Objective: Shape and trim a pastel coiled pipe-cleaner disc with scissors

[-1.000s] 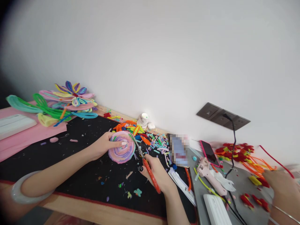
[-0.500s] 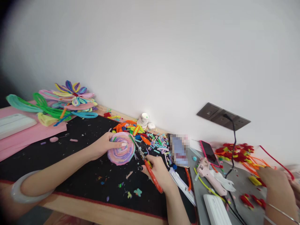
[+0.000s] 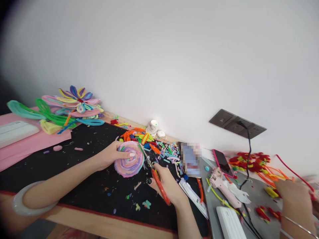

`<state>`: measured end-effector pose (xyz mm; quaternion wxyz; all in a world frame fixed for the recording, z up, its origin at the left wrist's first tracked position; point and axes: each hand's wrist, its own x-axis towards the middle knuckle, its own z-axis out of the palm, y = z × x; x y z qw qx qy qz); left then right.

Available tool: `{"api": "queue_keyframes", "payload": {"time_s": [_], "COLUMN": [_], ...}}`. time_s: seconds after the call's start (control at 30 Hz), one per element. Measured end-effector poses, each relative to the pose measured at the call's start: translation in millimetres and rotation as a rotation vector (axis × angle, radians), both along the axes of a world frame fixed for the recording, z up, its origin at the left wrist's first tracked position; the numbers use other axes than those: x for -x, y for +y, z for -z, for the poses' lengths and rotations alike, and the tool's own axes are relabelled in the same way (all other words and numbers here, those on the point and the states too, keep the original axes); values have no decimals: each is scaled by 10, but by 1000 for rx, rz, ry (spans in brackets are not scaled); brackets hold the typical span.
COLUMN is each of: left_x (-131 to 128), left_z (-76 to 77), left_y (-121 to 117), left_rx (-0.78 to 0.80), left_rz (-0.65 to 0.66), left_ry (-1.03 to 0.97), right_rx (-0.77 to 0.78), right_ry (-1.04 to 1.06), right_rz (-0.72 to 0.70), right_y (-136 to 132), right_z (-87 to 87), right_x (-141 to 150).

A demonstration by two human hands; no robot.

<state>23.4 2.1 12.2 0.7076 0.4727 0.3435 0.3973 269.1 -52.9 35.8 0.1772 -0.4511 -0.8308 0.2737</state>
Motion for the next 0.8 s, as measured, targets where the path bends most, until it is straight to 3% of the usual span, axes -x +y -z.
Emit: {"api": "queue_keyframes", "payload": {"time_s": [0.13, 0.5, 0.67, 0.8], "left_x": [-4, -3, -4, -7], "left_z": [-11, 0, -5, 15], "left_y": [-10, 6, 7, 27], "left_rx": [6, 9, 31, 32], "left_rz": [-4, 22, -50, -136], "left_ry": [6, -31, -70, -68], "right_rx": [112, 95, 70, 63], "right_ry": [71, 81, 91, 98], "right_rz": [42, 82, 110, 106], "right_y": [26, 89, 126, 102], "right_z": [42, 188, 236, 175], "right_x": [6, -84, -114, -76]}}
